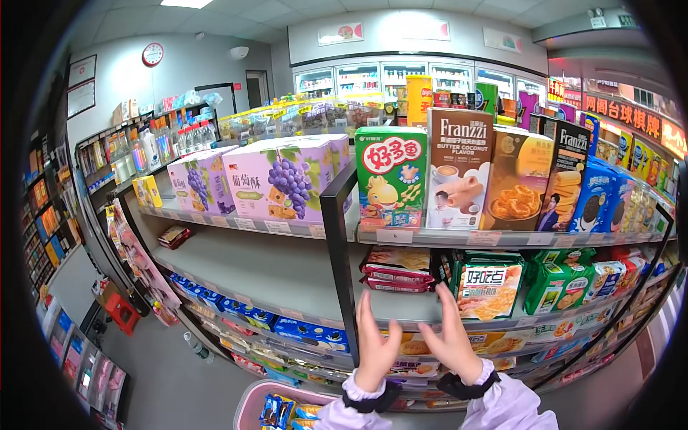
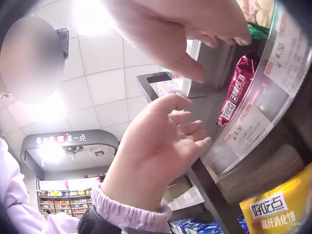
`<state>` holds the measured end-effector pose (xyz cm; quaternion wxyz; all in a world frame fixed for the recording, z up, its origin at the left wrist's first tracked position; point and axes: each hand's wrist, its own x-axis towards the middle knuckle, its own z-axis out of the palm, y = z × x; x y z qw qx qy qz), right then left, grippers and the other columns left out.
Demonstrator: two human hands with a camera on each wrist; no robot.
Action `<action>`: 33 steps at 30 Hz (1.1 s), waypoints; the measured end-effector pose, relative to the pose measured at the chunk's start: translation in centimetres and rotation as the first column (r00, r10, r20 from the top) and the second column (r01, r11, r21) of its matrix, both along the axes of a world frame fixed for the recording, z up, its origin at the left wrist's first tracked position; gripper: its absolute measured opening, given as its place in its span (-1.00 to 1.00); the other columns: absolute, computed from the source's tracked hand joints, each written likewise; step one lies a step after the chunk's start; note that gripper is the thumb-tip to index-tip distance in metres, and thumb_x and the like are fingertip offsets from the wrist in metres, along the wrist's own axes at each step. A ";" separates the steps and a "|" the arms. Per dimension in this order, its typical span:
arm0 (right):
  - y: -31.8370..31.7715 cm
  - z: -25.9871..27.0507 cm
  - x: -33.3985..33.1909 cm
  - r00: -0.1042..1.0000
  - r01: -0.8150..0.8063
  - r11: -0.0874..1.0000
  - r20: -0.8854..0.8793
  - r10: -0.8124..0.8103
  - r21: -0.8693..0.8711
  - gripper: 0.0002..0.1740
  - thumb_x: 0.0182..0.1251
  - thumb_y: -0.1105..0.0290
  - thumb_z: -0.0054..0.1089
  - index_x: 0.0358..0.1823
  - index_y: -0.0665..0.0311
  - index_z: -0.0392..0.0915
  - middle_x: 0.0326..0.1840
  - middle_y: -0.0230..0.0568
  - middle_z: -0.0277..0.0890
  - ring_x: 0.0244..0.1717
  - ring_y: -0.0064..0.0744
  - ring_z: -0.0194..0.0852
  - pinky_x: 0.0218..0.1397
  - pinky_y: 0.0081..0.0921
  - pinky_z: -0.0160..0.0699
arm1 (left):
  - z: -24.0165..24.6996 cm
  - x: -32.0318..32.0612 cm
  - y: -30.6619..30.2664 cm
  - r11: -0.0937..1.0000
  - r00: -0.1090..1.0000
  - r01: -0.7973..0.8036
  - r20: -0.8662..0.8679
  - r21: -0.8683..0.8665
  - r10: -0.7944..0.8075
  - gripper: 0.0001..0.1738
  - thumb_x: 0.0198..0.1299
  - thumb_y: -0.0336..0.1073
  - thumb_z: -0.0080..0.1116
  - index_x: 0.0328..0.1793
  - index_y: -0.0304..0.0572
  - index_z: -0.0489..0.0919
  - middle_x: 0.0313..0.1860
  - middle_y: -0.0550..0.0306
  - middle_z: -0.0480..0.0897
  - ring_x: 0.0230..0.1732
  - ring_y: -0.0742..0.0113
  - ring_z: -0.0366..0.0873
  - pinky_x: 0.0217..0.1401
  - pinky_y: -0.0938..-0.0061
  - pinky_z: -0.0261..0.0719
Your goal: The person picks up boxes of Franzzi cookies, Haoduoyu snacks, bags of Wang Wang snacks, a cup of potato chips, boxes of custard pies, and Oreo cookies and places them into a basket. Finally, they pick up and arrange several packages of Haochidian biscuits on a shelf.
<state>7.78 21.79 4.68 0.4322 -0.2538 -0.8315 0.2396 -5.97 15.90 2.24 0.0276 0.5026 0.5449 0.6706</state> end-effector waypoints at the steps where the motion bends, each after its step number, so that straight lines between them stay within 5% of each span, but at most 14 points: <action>1: 0.7 0.0 -0.6 1.000 0.026 1.000 -0.002 -0.026 0.017 -0.18 0.14 0.47 0.12 0.37 0.45 -0.13 0.43 0.20 -0.15 0.47 0.01 -0.21 0.44 -0.29 -0.16 | 0.4 -0.2 1.0 0.996 0.990 -0.094 -0.106 -0.012 0.092 -0.24 0.09 -0.42 0.04 0.38 -0.50 -0.02 0.37 -0.35 0.05 0.44 -0.16 -0.04 0.43 0.13 -0.03; 4: 2.1 0.3 -2.2 0.996 0.086 0.990 -0.005 -0.086 0.111 -0.16 0.16 0.45 0.10 0.38 0.48 -0.19 0.40 0.34 -0.19 0.45 0.16 -0.24 0.44 -0.22 -0.17 | 0.6 -0.8 3.5 0.975 0.965 -0.223 -0.147 -0.008 0.219 -0.19 0.05 -0.34 0.06 0.38 -0.51 -0.04 0.36 -0.47 0.01 0.42 -0.31 -0.10 0.43 0.10 -0.08; 12: 4.7 -1.3 -3.2 0.996 0.056 0.996 -0.059 -0.060 -0.072 -0.09 0.16 0.39 0.16 0.37 0.57 -0.25 0.41 0.30 -0.15 0.47 0.01 -0.22 0.45 -0.37 -0.19 | 1.9 -2.6 7.0 0.946 0.949 -0.315 -0.039 -0.072 0.313 -0.15 0.05 -0.28 0.09 0.38 -0.54 -0.06 0.35 -0.52 -0.01 0.38 -0.33 -0.01 0.40 0.16 0.02; 16: 5.2 -1.6 -3.5 0.997 0.063 0.996 -0.042 -0.065 -0.060 -0.08 0.12 0.38 0.18 0.33 0.64 -0.23 0.34 0.42 -0.08 0.39 0.16 -0.08 0.40 -0.31 -0.03 | 0.1 -5.2 9.9 0.925 0.927 -0.371 0.019 -0.081 0.374 -0.17 0.08 -0.21 0.08 0.35 -0.59 -0.01 0.31 -0.54 0.08 0.36 -0.31 0.02 0.40 0.18 0.04; 17: 5.3 -1.7 -3.6 0.996 0.073 0.995 -0.043 -0.075 -0.063 -0.08 0.12 0.38 0.18 0.33 0.64 -0.22 0.33 0.42 -0.07 0.38 0.17 -0.06 0.39 -0.32 -0.01 | 0.3 -5.3 10.0 0.901 0.904 -0.421 0.028 -0.105 0.426 -0.21 0.10 -0.16 0.06 0.33 -0.58 0.07 0.23 -0.52 0.24 0.31 -0.26 0.16 0.36 0.23 0.12; 23: 5.6 -2.0 -4.0 0.994 0.092 0.993 -0.048 -0.096 -0.067 -0.09 0.07 0.38 0.22 0.30 0.67 -0.16 0.28 0.46 0.00 0.34 0.22 0.01 0.37 -0.29 0.05 | 1.3 -5.4 9.3 0.943 0.949 -0.240 0.151 -0.231 0.278 -0.41 0.13 -0.07 0.00 0.16 -0.42 0.34 -0.05 -0.31 0.53 0.01 -0.14 0.49 0.09 0.27 0.39; 29: 5.3 -1.8 -3.9 0.997 0.067 0.994 -0.039 -0.071 -0.086 -0.08 0.10 0.35 0.23 0.34 0.61 -0.15 0.29 0.29 0.09 0.32 -0.05 0.12 0.30 -0.44 0.15 | 1.9 -5.1 8.6 0.957 0.949 -0.217 0.190 -0.191 0.253 -0.49 0.14 -0.08 0.00 0.10 -0.33 0.39 -0.14 -0.26 0.57 -0.08 -0.11 0.53 0.00 0.24 0.43; 33: 2.9 0.6 -3.1 0.994 -0.043 0.943 -0.109 0.007 -0.331 -0.09 0.13 0.40 0.23 0.36 0.57 -0.18 0.29 0.08 0.12 0.27 -0.31 0.15 0.13 -0.62 0.28 | 2.4 -4.5 8.3 0.954 0.947 -0.267 0.149 -0.134 0.286 -0.54 0.16 -0.17 0.02 0.07 -0.41 0.38 -0.17 -0.27 0.54 -0.12 -0.09 0.52 -0.03 0.25 0.44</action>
